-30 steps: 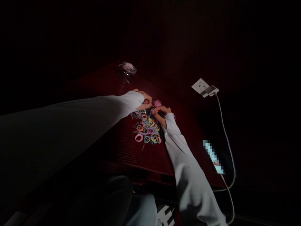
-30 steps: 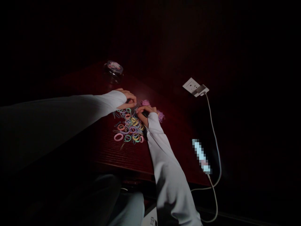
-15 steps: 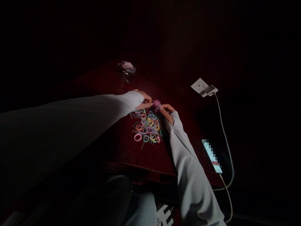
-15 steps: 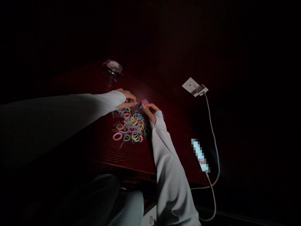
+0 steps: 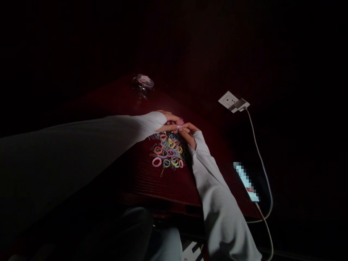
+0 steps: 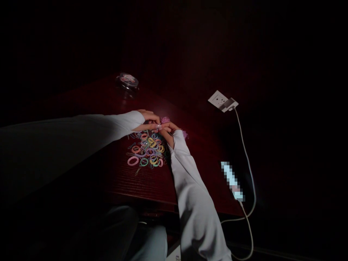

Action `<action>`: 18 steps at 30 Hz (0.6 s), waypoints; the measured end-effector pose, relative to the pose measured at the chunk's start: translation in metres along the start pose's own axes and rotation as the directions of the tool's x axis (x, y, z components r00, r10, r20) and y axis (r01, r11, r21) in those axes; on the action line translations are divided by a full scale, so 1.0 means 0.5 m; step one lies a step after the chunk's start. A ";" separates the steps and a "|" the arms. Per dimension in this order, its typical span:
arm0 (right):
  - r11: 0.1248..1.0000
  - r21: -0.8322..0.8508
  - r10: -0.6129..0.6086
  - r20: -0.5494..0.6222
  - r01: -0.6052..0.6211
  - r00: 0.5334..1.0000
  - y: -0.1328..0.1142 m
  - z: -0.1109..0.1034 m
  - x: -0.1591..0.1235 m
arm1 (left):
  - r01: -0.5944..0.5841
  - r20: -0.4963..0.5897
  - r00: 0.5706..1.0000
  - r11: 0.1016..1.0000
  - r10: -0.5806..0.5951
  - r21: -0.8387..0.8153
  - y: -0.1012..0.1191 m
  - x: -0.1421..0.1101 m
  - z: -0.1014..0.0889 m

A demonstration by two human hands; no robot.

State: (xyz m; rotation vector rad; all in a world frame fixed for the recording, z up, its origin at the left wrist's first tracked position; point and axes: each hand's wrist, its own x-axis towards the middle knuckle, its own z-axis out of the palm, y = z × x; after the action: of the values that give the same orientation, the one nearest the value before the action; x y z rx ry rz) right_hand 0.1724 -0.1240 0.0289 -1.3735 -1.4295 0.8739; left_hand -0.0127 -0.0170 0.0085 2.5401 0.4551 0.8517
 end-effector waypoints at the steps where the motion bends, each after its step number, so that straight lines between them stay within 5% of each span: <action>1: 1.000 -0.012 -0.003 0.009 0.003 1.000 -0.001 0.002 -0.001 | 0.000 -0.002 1.000 1.000 0.000 0.006 0.001 0.000 -0.001; 7: 0.993 -0.115 -0.017 0.036 0.021 0.999 -0.005 0.007 -0.013 | 0.004 0.028 1.000 0.999 -0.006 0.044 0.003 0.001 -0.001; 18: 0.998 -0.064 -0.010 0.085 0.015 0.996 0.001 0.007 -0.014 | -0.034 0.031 0.999 0.993 0.031 0.115 0.006 -0.002 -0.007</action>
State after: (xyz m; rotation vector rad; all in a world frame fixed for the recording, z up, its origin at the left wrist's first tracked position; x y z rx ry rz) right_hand 0.1687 -0.1306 0.0260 -1.3880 -1.5418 0.8941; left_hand -0.0151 -0.0189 0.0118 2.6692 0.4674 0.8206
